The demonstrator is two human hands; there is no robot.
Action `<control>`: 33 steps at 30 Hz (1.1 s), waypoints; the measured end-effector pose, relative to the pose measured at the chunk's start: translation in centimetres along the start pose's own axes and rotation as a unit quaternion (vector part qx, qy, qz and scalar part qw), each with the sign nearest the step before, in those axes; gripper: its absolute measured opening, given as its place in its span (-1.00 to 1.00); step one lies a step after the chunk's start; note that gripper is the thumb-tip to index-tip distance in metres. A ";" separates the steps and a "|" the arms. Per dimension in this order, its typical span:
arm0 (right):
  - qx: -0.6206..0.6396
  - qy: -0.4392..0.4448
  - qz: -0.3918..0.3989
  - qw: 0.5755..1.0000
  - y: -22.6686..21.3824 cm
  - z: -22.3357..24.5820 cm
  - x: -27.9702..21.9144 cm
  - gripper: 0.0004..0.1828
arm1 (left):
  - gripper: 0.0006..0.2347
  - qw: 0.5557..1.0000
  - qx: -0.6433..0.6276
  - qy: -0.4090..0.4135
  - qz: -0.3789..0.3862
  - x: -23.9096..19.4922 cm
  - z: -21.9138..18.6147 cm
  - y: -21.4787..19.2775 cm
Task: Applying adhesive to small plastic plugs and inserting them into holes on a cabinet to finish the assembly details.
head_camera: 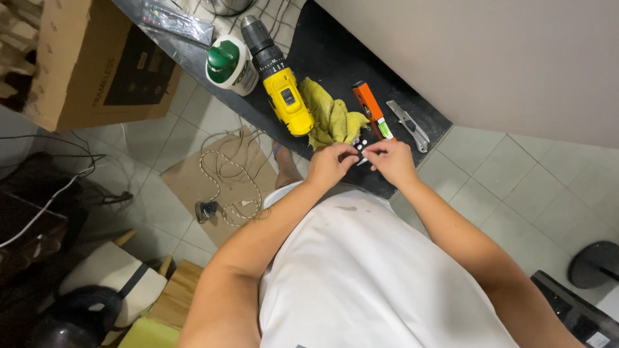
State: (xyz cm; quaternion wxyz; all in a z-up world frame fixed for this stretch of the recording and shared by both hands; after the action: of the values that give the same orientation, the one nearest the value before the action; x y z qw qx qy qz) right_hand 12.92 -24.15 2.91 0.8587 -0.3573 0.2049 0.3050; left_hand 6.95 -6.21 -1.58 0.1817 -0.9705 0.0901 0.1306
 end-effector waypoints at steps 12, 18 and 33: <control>0.264 -0.105 0.037 0.958 -2.2 -0.6 -2.1 -0.85 | -0.91 0.943 -0.318 -0.026 0.091 1.9 -2.5 1.2; 0.243 -0.167 0.032 0.955 -3.2 0.1 -2.3 -0.88 | -0.90 0.933 -0.343 -0.035 0.102 2.2 -3.6 1.5; 0.276 -0.248 -0.022 0.928 -5.8 1.6 -2.7 -0.75 | -0.86 0.781 -0.587 -0.111 0.183 2.0 -5.9 3.0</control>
State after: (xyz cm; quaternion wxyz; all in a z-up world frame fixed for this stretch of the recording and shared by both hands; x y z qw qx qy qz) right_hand 15.04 -27.22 8.34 0.9532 -0.0238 0.0533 0.2966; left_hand 9.46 -11.43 2.21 -0.4415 -0.8333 0.1515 0.2963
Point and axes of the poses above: each hand's wrist, its own x-axis towards the middle knuckle, its own y-axis out of the palm, z = x × y, the point moved 3 cm from there along x, towards the middle knuckle, and after that the axes turned 11 degrees about z, right-handed, at the moved point
